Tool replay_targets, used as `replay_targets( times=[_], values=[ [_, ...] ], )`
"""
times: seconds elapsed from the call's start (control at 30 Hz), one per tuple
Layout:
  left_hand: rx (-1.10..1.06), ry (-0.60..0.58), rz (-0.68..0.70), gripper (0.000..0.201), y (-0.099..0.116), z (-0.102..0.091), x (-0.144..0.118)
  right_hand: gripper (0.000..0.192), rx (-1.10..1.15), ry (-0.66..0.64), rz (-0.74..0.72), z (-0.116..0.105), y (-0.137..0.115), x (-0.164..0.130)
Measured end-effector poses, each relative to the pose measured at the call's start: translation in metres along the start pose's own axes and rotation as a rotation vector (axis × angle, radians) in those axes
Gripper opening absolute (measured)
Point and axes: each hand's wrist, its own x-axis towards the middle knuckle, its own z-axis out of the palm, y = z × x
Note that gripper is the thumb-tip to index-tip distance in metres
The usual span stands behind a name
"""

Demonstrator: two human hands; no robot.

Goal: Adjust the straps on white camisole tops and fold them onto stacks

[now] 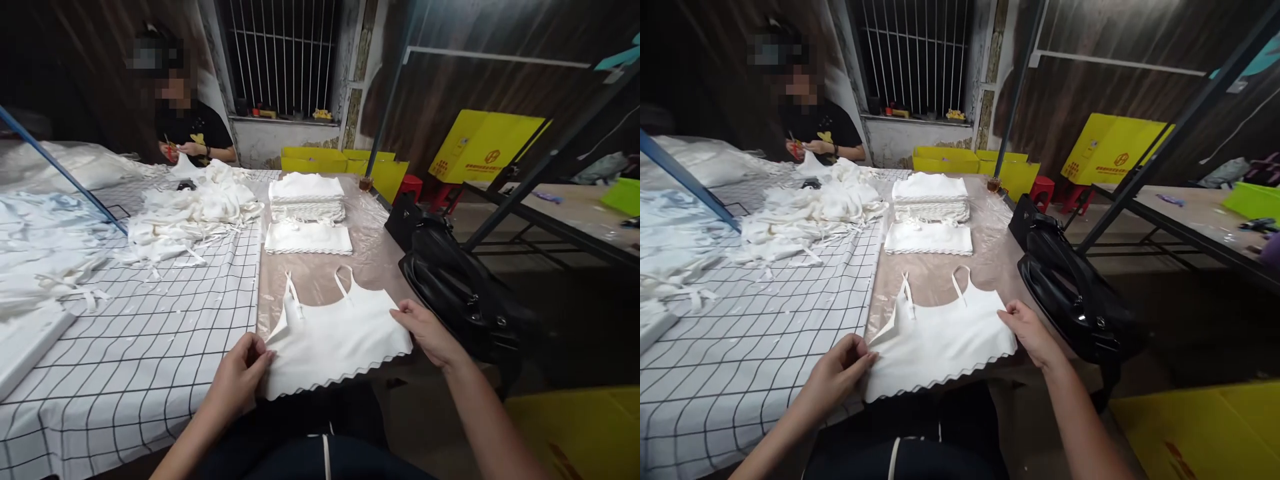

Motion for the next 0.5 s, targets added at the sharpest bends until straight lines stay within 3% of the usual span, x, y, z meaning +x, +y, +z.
replay_targets(
  times=[0.1,0.23,0.4,0.5],
  values=[
    [-0.42,-0.131,-0.148,0.036,0.021,-0.019,0.019,0.048,0.197,-0.015,0.053,0.0,-0.022,0.017],
    [-0.563,-0.168,-0.237,0.033,0.089,-0.042,0.088,0.029,0.266,0.064,-0.026,0.014,-0.081,0.082],
    [-0.491,0.003,0.026,0.023,0.189,-0.072,0.204,0.022,0.261,0.18,-0.236,0.024,-0.18,0.176],
    [-0.449,0.083,0.101,0.021,0.208,-0.081,0.258,0.021,0.198,0.176,-0.256,0.028,-0.201,0.218]
  ],
)
